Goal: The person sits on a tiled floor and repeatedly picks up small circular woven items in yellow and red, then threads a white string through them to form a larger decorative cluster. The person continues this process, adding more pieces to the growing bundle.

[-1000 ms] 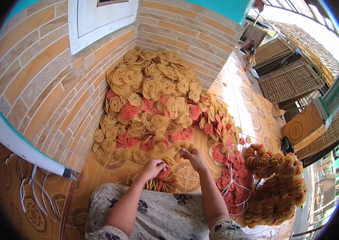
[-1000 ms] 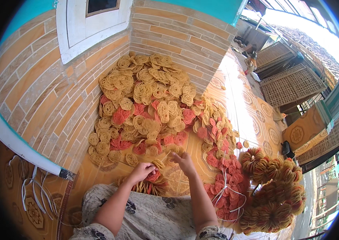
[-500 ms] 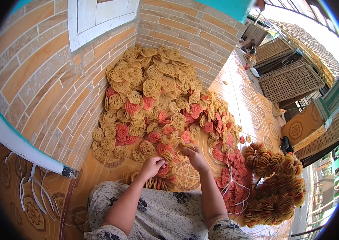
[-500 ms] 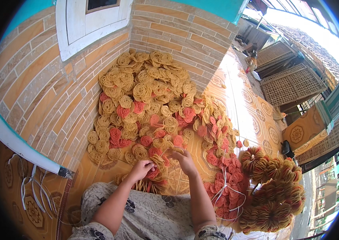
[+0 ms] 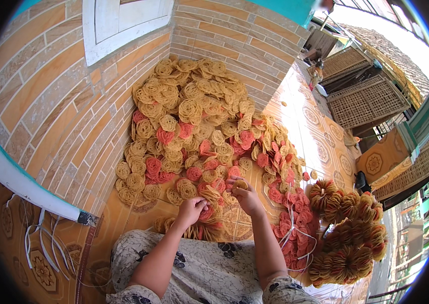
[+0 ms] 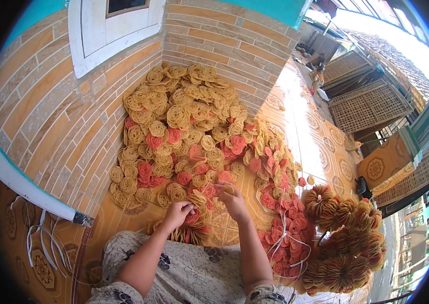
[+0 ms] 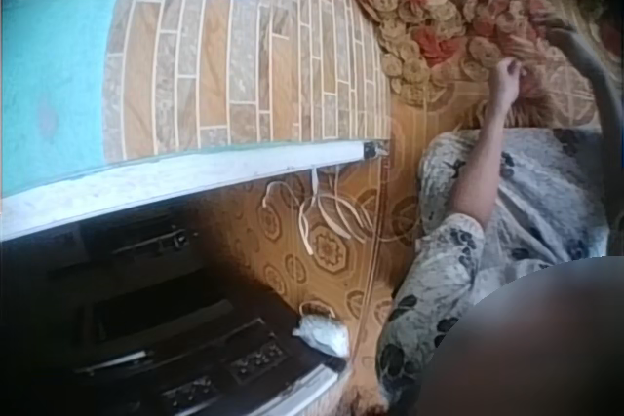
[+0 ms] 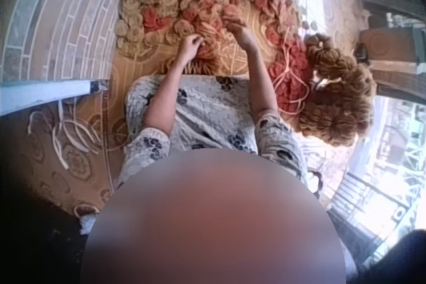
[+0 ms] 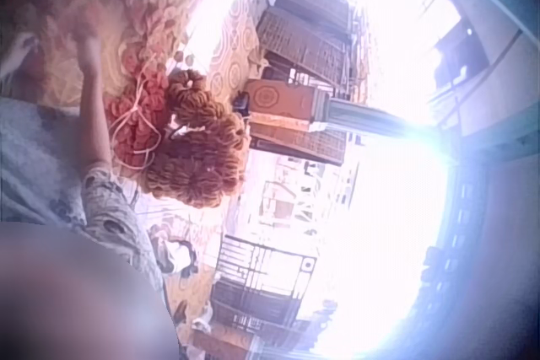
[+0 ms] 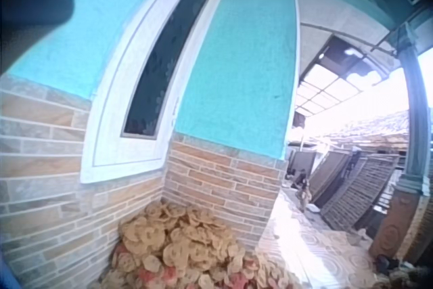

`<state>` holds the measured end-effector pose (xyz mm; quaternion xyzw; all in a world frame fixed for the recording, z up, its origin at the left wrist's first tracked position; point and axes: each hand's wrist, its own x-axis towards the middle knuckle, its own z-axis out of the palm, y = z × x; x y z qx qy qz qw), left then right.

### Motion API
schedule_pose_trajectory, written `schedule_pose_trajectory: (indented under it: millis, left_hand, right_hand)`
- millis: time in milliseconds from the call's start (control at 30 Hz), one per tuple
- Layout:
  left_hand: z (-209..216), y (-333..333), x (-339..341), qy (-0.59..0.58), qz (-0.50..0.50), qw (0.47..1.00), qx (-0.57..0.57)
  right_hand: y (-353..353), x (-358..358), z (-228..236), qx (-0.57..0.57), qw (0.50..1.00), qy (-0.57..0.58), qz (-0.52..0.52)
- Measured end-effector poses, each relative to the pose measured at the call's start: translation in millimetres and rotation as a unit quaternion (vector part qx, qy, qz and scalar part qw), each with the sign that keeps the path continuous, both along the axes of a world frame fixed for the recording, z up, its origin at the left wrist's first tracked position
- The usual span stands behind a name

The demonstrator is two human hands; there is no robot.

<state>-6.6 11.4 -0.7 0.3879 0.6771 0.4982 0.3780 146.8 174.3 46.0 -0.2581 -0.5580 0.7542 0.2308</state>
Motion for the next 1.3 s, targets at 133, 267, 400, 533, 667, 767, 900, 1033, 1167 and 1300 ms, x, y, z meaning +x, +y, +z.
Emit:
schedule_pose_trajectory:
  millis: [133, 267, 400, 533, 667, 767, 900, 1033, 1167, 1300]
  left_hand:
    - [6, -1, 0, 0.034, -0.064, 0.997, 0.021]
    - [13, -3, 0, 0.074, -0.078, 0.994, -0.004]
    - [13, -3, -1, 0.083, -0.072, 0.994, 0.001]
    - [9, -2, 0, 0.074, -0.071, 0.995, -0.001]
    - [7, -2, 0, 0.087, -0.054, 0.995, 0.000]
    - [7, -2, 0, 0.054, -0.044, 0.998, 0.002]
    - [11, -4, -3, 0.065, -0.052, 0.997, 0.001]
    - [16, -4, -2, 0.087, -0.054, 0.994, -0.030]
    - [14, -3, 0, 0.082, -0.039, 0.996, -0.015]
    - [9, -2, 1, 0.074, -0.035, 0.996, -0.021]
  right_hand:
    - [6, 1, 0, -0.294, 0.942, 0.164, 0.013]
    - [-1, -6, 4, -0.138, 0.986, 0.091, 0.012]
    - [-8, -7, 15, -0.023, 0.999, 0.028, 0.040]
    - [-5, -4, 17, 0.081, 0.989, -0.068, 0.102]
    - [-2, -2, -10, 0.135, 0.981, -0.139, -0.022]
    - [2, 6, -36, 0.455, 0.761, -0.461, 0.025]
    - [14, 15, -45, 0.422, 0.824, -0.369, -0.084]
    - [18, 12, -24, 0.250, 0.932, -0.242, -0.101]
    - [8, 5, -7, 0.214, 0.956, -0.188, -0.063]
    - [3, 2, -4, 0.228, 0.954, -0.184, -0.060]
